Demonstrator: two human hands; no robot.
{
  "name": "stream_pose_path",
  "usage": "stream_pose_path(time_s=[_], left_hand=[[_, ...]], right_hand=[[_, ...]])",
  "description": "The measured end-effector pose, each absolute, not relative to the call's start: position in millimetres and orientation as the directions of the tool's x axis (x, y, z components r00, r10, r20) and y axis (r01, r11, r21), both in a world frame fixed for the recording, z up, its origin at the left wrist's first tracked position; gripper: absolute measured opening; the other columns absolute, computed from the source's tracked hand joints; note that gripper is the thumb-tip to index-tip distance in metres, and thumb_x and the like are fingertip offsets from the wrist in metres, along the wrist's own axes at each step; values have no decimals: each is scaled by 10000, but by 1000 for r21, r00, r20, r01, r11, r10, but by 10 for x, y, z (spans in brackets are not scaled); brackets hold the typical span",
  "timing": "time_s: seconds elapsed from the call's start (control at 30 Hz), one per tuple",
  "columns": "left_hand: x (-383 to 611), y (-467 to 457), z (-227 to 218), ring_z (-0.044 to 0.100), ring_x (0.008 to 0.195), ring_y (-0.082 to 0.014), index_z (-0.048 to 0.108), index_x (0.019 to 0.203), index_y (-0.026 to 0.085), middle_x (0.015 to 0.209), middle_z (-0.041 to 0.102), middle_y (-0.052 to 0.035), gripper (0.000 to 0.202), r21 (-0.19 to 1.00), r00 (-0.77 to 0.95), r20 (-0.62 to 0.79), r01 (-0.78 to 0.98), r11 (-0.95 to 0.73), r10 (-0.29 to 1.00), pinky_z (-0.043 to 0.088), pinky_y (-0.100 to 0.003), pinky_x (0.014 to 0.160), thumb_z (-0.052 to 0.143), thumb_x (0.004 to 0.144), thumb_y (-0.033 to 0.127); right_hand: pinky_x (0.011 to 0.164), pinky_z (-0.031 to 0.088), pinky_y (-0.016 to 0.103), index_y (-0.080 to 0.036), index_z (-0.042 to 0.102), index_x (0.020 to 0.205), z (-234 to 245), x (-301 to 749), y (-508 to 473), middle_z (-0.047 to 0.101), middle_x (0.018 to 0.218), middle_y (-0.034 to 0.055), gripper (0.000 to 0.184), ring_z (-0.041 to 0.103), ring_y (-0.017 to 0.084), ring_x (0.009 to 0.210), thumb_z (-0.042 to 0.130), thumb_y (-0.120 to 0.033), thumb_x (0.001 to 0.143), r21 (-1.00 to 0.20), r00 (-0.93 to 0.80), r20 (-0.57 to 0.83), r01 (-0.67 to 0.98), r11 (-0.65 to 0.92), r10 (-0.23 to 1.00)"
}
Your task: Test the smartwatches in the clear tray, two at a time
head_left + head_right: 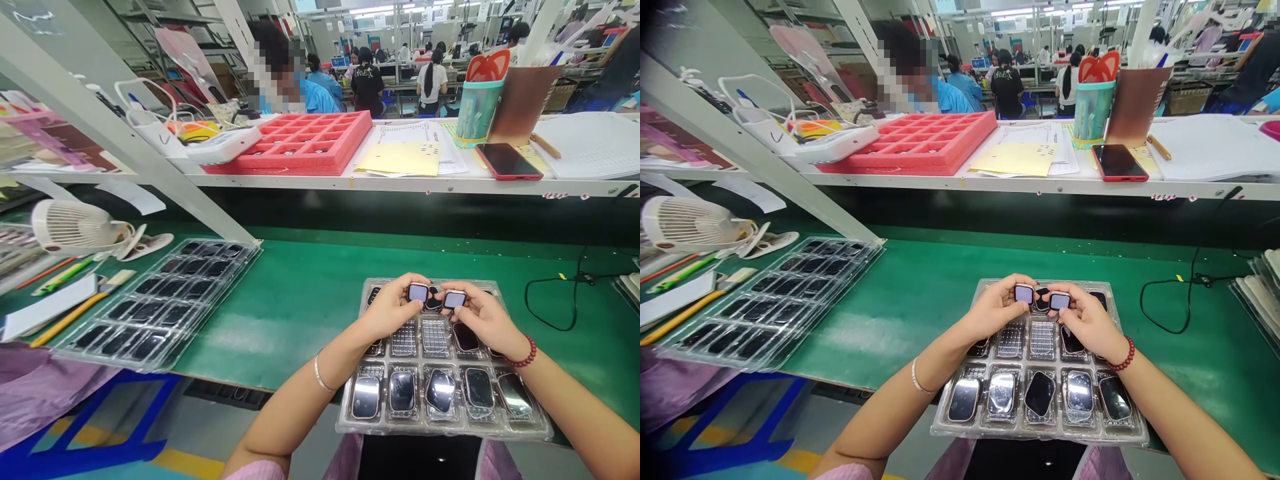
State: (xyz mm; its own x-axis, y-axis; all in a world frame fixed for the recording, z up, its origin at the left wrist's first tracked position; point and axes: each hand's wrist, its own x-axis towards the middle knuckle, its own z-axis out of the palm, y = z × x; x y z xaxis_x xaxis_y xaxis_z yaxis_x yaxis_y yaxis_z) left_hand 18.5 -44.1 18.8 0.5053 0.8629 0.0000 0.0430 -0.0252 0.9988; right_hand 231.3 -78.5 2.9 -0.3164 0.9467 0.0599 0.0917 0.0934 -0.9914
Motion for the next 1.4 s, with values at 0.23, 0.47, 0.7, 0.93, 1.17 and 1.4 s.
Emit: stream_pose_path(time_s=[0.23, 0.47, 0.7, 0.93, 1.17, 1.4], left_hand=[[201, -450, 218, 559, 713, -126, 563, 1047, 157, 864, 608, -30, 337, 999, 482, -32, 19, 26, 876, 448, -261, 676, 575, 716, 95], [193, -469, 252, 584, 799, -145, 546, 1092, 159, 929, 628, -55, 359, 999, 487, -38, 31, 27, 873, 458, -270, 724, 613, 740, 141], [178, -456, 217, 584, 771, -138, 577, 1059, 154, 914, 643, -61, 287, 998, 483, -41, 55, 17, 875, 466, -271, 705, 595, 773, 168], [185, -461, 239, 578, 736, -133, 598, 965, 138, 852, 643, -55, 237, 999, 491, -46, 26, 38, 870, 462, -252, 652, 651, 759, 242], [181, -465, 275, 594, 718, -143, 601, 875, 122, 755, 631, -55, 319, 997, 495, -73, 5, 81, 866, 484, -245, 598, 630, 789, 428], [191, -461, 275, 600, 740, -149, 600, 920, 128, 786, 640, -56, 321, 993, 500, -54, -65, 99, 864, 483, -256, 626, 666, 766, 401]], right_hand=[[695, 563, 347, -231, 544, 1197, 49, 2294, -787, 629, 1175, 107, 326, 668, 183, 833, 479, -179, 881, -991, -323, 63, 90, 97, 944], [719, 560, 345, -222, 528, 1210, 52, 2310, -794, 623, 1180, 111, 344, 667, 179, 854, 495, -173, 871, -992, -328, 44, 98, 80, 944], [702, 568, 342, -228, 551, 1192, 57, 2305, -803, 636, 1153, 102, 299, 677, 186, 855, 471, -209, 905, -991, -328, 44, 107, 84, 944], [676, 573, 335, -216, 575, 1173, 61, 2305, -794, 646, 1169, 110, 280, 680, 183, 821, 492, -274, 912, -993, -312, 34, 97, 68, 950], [631, 568, 313, -189, 618, 1108, 61, 2335, -793, 698, 1042, 109, 290, 684, 178, 754, 468, -366, 934, -998, -306, 14, 47, 29, 952], [635, 575, 327, -200, 591, 1143, 90, 2322, -797, 674, 1087, 110, 280, 674, 177, 754, 484, -337, 924, -998, -280, 33, 44, 48, 959]])
